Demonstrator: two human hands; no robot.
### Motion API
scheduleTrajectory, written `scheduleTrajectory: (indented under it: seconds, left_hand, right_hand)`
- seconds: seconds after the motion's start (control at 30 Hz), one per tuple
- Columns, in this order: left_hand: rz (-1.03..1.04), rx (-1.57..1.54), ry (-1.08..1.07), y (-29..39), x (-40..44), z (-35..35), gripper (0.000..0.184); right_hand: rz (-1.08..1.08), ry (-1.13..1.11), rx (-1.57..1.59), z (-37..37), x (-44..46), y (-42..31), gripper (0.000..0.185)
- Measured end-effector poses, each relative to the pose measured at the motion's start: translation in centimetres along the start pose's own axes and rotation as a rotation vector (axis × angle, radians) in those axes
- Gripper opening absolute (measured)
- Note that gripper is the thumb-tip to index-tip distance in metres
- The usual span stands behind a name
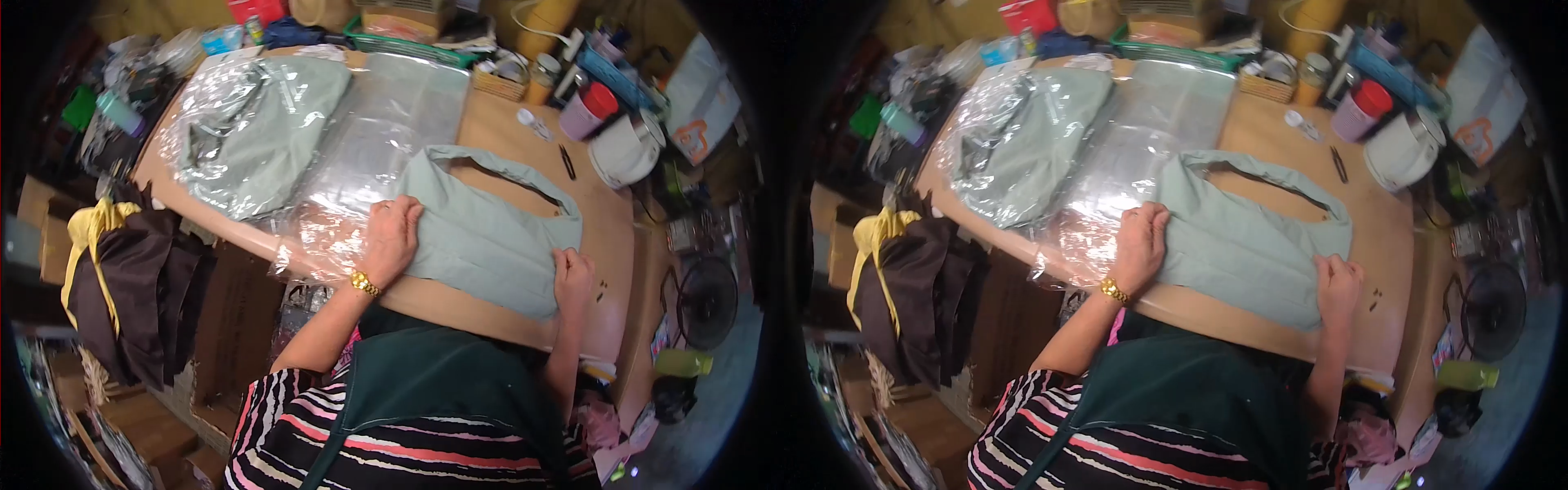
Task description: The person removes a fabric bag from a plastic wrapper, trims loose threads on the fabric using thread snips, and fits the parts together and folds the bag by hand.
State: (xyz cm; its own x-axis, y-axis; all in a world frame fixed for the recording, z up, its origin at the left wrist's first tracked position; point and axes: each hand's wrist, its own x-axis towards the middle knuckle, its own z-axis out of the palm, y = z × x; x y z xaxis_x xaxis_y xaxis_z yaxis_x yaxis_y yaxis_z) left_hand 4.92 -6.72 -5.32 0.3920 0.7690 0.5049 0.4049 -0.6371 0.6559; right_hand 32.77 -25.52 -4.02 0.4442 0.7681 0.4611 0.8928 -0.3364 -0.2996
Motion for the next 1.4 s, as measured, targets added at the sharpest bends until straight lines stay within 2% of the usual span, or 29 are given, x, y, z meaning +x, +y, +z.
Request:
scheduleTrajectory:
  seconds: [0.03,0.1,0.23,0.3,0.33,0.4,0.43,0.5,0.53,0.6,0.63,0.7,0.73,0.8,0.83,0.9,0.93,1.0,1.1,1.13,1.2,1.23,1.27,1.33,1.37,1.4]
  left_hand:
    - [-0.010,0.041,-0.004,-0.3,-0.1,0.8,0.008]
    - [-0.036,0.060,-0.025,-1.9,-0.2,2.1,0.010]
    - [-0.082,0.084,-0.069,-3.8,0.5,1.1,0.015]
    - [-0.073,0.071,-0.081,-3.6,0.1,0.9,0.015]
    - [-0.068,0.057,-0.075,-3.5,0.0,1.1,0.015]
    - [-0.109,0.039,-0.077,-2.9,-0.2,1.1,0.016]
    - [-0.108,0.020,-0.060,-2.9,-0.4,1.2,0.017]
    - [-0.112,0.010,-0.067,-2.7,-0.5,1.4,0.017]
    - [-0.128,0.008,-0.056,-2.7,-0.5,1.4,0.018]
    - [-0.145,0.013,-0.073,-2.2,-0.6,1.4,0.019]
    - [-0.152,0.010,-0.075,-1.8,-0.6,1.5,0.018]
    - [-0.150,-0.003,-0.073,-2.0,-0.7,1.9,0.017]
    - [-0.143,-0.007,-0.076,-2.1,-0.9,2.1,0.017]
    - [-0.094,0.034,-0.066,-2.1,-0.9,2.3,0.017]
    - [-0.086,0.030,-0.068,-2.2,-0.8,2.4,0.017]
    - [-0.066,0.071,-0.104,-2.4,-0.7,2.4,0.016]
    - [-0.061,0.069,-0.104,-2.5,-0.5,2.5,0.016]
    - [-0.097,0.085,-0.163,-2.6,-0.2,2.4,0.014]
    - [-0.178,0.054,-0.123,-0.7,-0.1,2.3,0.019]
    - [-0.018,0.046,-0.075,0.5,-0.1,2.0,0.029]
    - [0.070,0.132,-0.129,0.2,-0.4,2.2,0.035]
    - [0.151,0.213,-0.189,0.2,-1.0,2.3,0.041]
    - [0.148,0.214,-0.194,0.0,-1.1,2.0,0.041]
    - [-0.027,0.138,-0.117,-0.5,-0.2,1.9,0.039]
    - [0.131,0.280,0.008,1.3,0.5,1.3,0.031]
    - [0.134,0.275,-0.002,2.5,0.4,1.2,0.031]
  right_hand:
    - [0.031,0.003,-0.022,0.4,-0.8,1.1,0.030]
    - [0.307,-0.023,0.088,1.3,-1.0,3.5,0.034]
    - [0.406,0.003,0.134,0.7,-1.3,8.9,0.033]
    - [0.464,-0.012,0.452,0.2,-2.0,8.2,0.024]
    - [0.486,0.008,0.433,-0.5,-2.2,7.4,0.024]
    - [0.384,-0.218,0.683,-2.2,-2.3,4.6,0.019]
    - [0.404,-0.202,0.677,-3.0,-2.5,3.9,0.019]
    - [0.458,-0.529,0.580,-4.0,-3.0,2.9,0.020]
    - [0.472,-0.524,0.578,-3.7,-3.4,2.9,0.020]
    - [0.509,-0.288,0.722,-2.5,-4.1,3.3,0.020]
    - [0.515,-0.283,0.717,-1.7,-4.2,3.4,0.020]
    - [0.586,0.144,0.826,0.2,-4.2,3.2,0.019]
    - [0.587,0.153,0.823,0.9,-4.1,3.0,0.019]
    - [0.600,0.357,0.643,2.0,-3.7,3.0,0.022]
    - [0.602,0.365,0.641,2.4,-3.7,3.6,0.022]
    - [0.600,0.164,0.467,2.8,-3.8,4.9,0.023]
    - [0.601,0.169,0.466,2.6,-3.5,5.2,0.023]
    - [0.628,0.015,0.437,2.2,-3.0,5.4,0.025]
    - [0.545,0.096,0.442,1.7,-2.8,4.7,0.025]
    - [0.543,0.099,0.452,1.9,-3.1,4.3,0.025]
    - [0.388,0.209,0.335,2.1,-4.0,4.1,0.022]
    - [0.390,0.200,0.334,1.7,-4.4,4.4,0.022]
    - [0.432,0.213,0.293,1.1,-4.7,5.0,0.022]
    - [0.485,0.243,0.246,-0.1,-5.4,7.0,0.023]
    - [0.550,0.252,0.163,-1.0,-5.9,8.4,0.025]
    - [0.617,0.258,0.080,-1.5,-6.6,9.2,0.026]
